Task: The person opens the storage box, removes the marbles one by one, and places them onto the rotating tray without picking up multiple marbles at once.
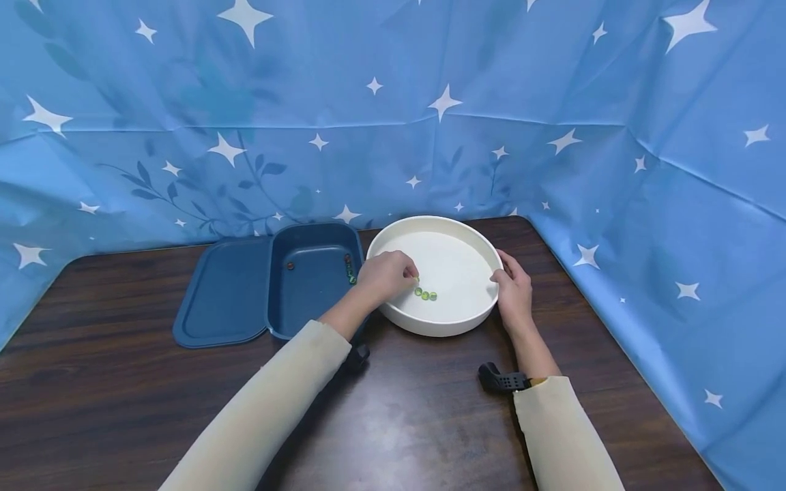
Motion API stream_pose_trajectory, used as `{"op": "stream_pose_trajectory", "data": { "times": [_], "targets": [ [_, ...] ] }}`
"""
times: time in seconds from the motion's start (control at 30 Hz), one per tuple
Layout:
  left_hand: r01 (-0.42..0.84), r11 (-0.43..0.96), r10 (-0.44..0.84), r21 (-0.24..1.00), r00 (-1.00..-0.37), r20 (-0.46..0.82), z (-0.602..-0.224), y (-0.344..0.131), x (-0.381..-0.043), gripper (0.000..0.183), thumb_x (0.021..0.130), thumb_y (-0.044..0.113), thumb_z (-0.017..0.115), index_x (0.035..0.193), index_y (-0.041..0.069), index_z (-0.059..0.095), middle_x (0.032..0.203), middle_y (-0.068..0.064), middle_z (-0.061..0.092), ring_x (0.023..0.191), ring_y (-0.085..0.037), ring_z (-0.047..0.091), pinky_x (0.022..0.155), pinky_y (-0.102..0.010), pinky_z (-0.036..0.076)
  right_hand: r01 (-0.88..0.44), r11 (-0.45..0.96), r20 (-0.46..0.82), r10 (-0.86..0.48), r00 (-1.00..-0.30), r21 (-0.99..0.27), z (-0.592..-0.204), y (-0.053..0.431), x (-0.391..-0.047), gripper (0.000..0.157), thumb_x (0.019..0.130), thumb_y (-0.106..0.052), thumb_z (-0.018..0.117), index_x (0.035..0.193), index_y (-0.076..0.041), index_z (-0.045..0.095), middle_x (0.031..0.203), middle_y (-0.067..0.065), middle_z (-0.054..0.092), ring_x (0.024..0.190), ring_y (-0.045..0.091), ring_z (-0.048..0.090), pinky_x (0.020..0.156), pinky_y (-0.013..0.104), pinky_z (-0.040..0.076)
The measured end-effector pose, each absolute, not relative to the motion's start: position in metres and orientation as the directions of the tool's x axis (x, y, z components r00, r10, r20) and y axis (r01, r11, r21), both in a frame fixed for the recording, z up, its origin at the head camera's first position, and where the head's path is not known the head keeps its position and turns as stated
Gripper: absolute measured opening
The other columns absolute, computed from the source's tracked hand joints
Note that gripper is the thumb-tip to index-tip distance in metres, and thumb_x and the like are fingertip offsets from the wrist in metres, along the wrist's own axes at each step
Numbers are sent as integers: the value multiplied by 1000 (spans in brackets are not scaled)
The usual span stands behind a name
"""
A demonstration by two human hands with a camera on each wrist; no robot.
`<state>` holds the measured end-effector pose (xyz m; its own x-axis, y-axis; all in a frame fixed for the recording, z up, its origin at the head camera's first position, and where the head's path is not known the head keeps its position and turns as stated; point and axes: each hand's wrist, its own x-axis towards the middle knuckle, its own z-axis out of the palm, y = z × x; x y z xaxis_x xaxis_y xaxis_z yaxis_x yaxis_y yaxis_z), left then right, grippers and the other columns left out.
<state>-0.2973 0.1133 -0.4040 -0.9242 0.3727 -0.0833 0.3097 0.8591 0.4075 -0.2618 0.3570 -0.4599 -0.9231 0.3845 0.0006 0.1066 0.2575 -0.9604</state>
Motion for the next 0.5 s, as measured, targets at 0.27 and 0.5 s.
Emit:
{"op": "stream_pose_trajectory", "data": {
  "times": [0.27,0.5],
  "targets": [
    [349,866,412,357,-904,-116,-404,113,-297,14,96,27,70,107,27,79,107,11,77,94,-9,67,86,-34,54,115,238,-14,389,-921,-964,-458,357,-262,65,91,-4,39,155,-14,41,164,6,37,148,23,38,120,45,34],
    [345,872,410,347,-902,-132,-404,114,-297,15,95,28,71,108,27,79,106,11,77,93,-9,67,86,-34,54,127,239,-25,389,-921,-963,-458,356,-262,65,92,-5,38,156,-14,40,164,6,37,148,23,38,120,45,34]
  ]
}}
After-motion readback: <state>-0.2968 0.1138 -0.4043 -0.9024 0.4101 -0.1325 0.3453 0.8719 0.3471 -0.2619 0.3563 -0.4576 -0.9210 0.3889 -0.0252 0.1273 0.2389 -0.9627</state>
